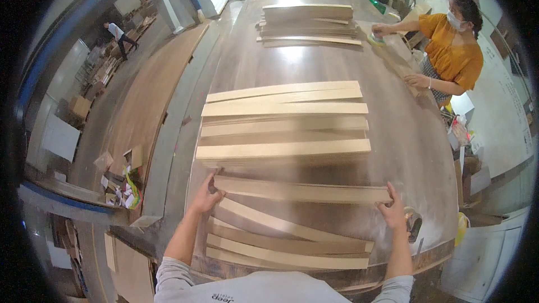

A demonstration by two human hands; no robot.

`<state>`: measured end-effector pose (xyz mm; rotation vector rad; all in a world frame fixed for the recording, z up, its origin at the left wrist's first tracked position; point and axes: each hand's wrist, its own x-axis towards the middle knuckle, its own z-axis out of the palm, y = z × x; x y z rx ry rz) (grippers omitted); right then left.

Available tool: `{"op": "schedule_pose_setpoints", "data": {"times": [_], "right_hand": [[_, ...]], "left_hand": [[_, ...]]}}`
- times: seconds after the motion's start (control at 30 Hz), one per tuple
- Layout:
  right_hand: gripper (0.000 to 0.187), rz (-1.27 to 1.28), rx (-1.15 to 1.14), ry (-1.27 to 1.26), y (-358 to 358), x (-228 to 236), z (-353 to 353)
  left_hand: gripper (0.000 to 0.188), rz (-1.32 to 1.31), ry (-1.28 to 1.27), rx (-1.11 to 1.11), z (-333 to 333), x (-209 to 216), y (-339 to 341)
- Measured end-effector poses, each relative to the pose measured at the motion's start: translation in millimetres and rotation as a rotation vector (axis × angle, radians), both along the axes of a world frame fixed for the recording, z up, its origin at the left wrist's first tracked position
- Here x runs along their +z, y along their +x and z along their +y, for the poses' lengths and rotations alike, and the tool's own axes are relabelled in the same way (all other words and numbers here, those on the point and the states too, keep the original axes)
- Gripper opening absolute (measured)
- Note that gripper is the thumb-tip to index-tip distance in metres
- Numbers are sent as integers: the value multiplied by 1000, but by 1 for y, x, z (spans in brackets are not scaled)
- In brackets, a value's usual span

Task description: Sanding wood panels with an orbital sander and stacking them on a table.

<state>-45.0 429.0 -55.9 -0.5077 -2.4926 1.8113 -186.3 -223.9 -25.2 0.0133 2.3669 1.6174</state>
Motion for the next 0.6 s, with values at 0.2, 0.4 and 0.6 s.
{"op": "schedule_pose_setpoints", "data": {"times": [0.2, 0.4, 0.6], "right_hand": [[90, -119, 110, 632, -14, -11, -31], [89, 10, 127, 566, -16, -20, -28], [79, -116, 181, 67, -9, 5, 3]], "left_hand": [[83, 69, -480, -53, 16, -5, 5], [84, 186, -418, -20, 5, -38, 11], [84, -23, -246, 3, 11, 9, 8]]}}
